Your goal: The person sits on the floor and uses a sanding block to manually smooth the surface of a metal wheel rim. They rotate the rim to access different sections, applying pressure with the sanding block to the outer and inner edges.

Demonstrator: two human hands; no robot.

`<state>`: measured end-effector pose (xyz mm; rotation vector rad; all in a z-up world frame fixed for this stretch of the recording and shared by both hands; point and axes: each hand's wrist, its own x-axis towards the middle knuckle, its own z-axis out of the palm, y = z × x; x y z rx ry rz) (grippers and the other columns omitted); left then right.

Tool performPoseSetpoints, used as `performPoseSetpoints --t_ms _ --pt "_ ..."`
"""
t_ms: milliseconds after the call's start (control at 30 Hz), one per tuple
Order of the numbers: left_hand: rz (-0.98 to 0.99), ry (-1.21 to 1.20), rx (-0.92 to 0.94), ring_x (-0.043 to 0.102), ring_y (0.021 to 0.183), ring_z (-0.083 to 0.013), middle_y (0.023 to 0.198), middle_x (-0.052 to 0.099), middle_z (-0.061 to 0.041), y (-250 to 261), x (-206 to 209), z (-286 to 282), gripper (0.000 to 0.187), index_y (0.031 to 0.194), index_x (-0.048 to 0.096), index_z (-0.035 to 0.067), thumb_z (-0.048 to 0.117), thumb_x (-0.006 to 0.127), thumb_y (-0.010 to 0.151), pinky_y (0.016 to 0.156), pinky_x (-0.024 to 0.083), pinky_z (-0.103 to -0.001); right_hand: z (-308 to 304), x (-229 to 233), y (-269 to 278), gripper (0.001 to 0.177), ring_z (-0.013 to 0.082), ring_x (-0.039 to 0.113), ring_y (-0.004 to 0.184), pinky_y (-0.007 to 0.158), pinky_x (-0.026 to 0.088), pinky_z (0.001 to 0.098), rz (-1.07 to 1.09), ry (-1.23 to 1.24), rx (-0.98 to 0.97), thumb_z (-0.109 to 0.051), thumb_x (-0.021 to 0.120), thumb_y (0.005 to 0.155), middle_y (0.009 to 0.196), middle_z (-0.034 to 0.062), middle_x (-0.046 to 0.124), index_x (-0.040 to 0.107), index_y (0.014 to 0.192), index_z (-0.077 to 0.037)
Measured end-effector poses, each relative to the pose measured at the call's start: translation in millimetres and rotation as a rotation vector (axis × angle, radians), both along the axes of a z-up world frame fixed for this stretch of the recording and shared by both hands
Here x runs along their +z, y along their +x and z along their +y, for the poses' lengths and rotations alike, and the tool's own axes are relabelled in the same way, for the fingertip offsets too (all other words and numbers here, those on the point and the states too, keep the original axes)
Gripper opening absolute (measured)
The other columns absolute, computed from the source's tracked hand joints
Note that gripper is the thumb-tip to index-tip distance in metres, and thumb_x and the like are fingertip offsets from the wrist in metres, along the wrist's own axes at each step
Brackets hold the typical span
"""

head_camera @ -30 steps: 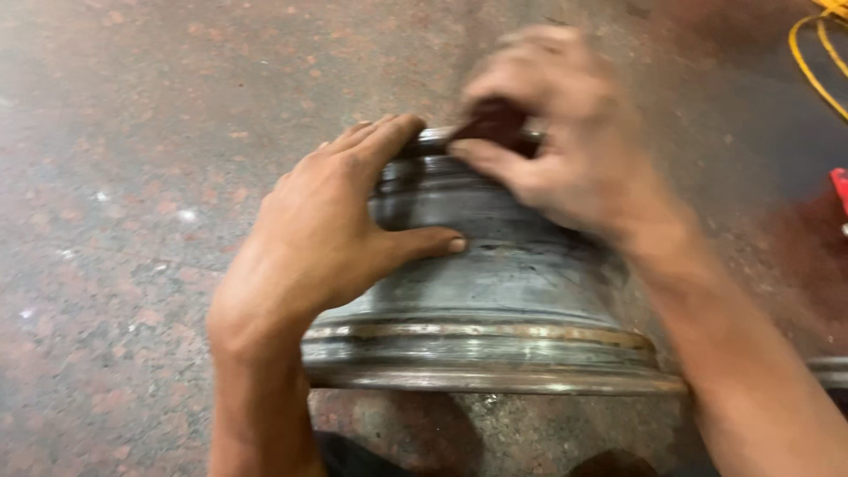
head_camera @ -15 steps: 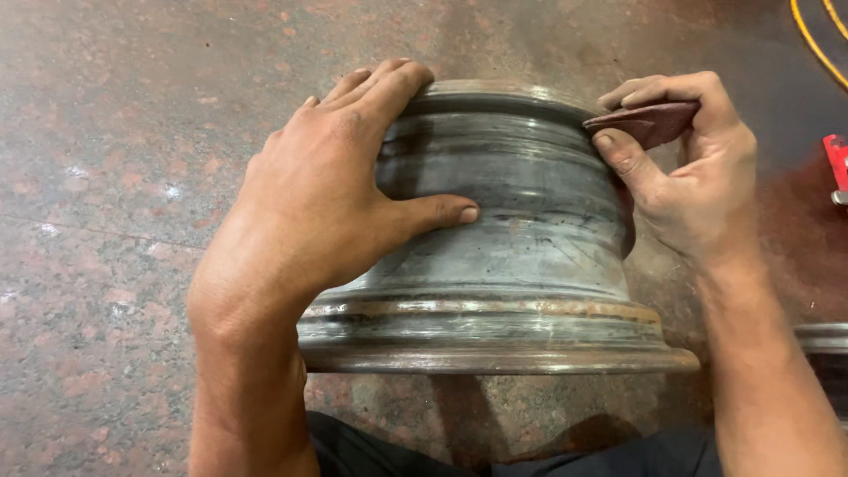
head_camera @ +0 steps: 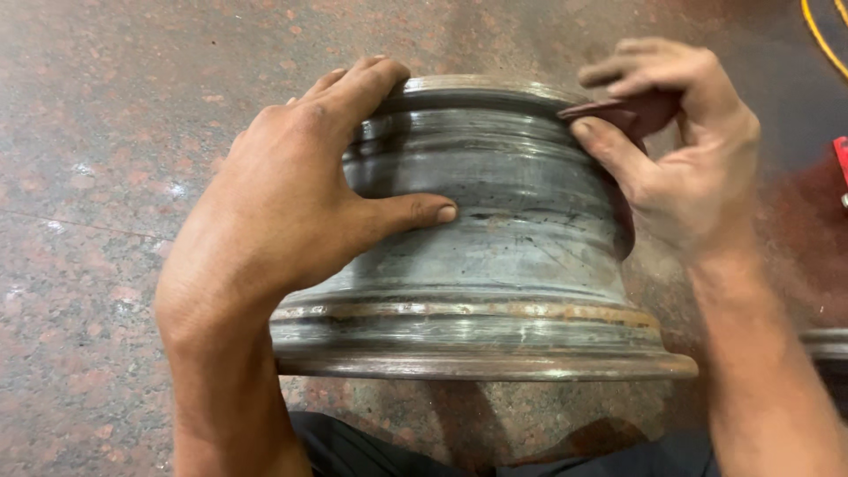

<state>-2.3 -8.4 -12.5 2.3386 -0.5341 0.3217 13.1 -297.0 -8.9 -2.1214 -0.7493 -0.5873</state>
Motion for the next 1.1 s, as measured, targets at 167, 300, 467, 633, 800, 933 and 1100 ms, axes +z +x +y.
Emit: performPoseSetpoints --t_ms 167,300,467,633,800,933,1100 --pt "-0.018 -0.001 -0.013 0.07 0.105 -0.0337 0.122 0.07 -0.021 -1.6 0.7 4.8 0.095 0.137 0.057 0.001 0.047 0.094 0.063 0.091 0.053 -0.048 27.3 27.6 30.2 0.025 0.0176 0.069 0.095 0.083 0.062 0.0326 0.031 -0.397 0.078 -0.009 0.083 0.093 0.108 0.0112 0.069 0.063 0.108 -0.006" --pt "-0.067 -0.002 -0.025 0.071 0.104 -0.035 0.118 0.071 -0.022 0.1 1.5 10.0 0.095 0.136 0.059 0.0 0.049 0.096 0.063 0.088 0.053 -0.051 -7.9 7.8 14.4 0.024 0.0173 0.068 0.102 0.09 0.063 0.0304 -0.125 -0.366 0.019 -0.008 0.082 0.099 0.115 0.0095 0.065 0.061 0.112 -0.007" --pt "0.137 -0.023 -0.007 0.072 0.102 -0.0299 0.12 0.072 -0.017 3.9 -0.3 3.8 0.097 0.142 0.055 0.007 0.048 0.092 0.062 0.092 0.053 -0.05 -36.0 -14.5 -16.4 0.032 0.0159 0.066 0.104 0.09 0.06 0.033 0.042 -0.088 -0.294 -0.03 0.08 0.088 0.115 0.0015 0.065 0.059 0.105 -0.015" --pt "0.12 0.018 0.027 0.072 0.1 -0.0313 0.119 0.073 -0.016 -0.7 5.5 -9.5 0.099 0.14 0.058 0.009 0.049 0.094 0.057 0.091 0.054 -0.05 17.7 5.4 31.6 0.028 0.0298 0.057 0.116 0.104 0.048 0.0493 -0.388 -0.399 0.032 -0.021 0.085 0.084 0.105 0.0089 0.07 0.068 0.103 -0.008" --pt "0.083 0.005 0.024 0.07 0.104 -0.0341 0.123 0.07 -0.018 0.0 3.5 -2.7 0.101 0.139 0.057 0.008 0.05 0.095 0.056 0.092 0.051 -0.051 -0.8 3.8 12.9 0.029 0.0228 0.058 0.121 0.111 0.05 0.0426 -0.159 -0.24 -0.048 -0.027 0.081 0.089 0.111 0.0018 0.068 0.065 0.108 -0.014" --pt "0.1 -0.013 0.048 0.07 0.107 -0.0326 0.121 0.07 -0.017 -0.4 3.9 -5.5 0.101 0.14 0.059 0.01 0.049 0.094 0.054 0.094 0.053 -0.049 -28.4 -4.6 -5.9 0.034 0.0144 0.063 0.109 0.098 0.056 0.0343 0.118 -0.034 -0.278 -0.036 0.081 0.083 0.114 -0.0043 0.067 0.062 0.107 -0.02" --pt "0.018 -0.005 0.008 0.069 0.107 -0.0357 0.124 0.069 -0.02 -1.0 6.8 -15.0 0.099 0.136 0.06 0.007 0.051 0.096 0.054 0.093 0.05 -0.052 -1.1 5.2 35.0 0.028 0.0198 0.061 0.116 0.103 0.057 0.0355 -0.185 -0.37 0.038 -0.029 0.084 0.1 0.111 0.0024 0.066 0.065 0.115 -0.014"
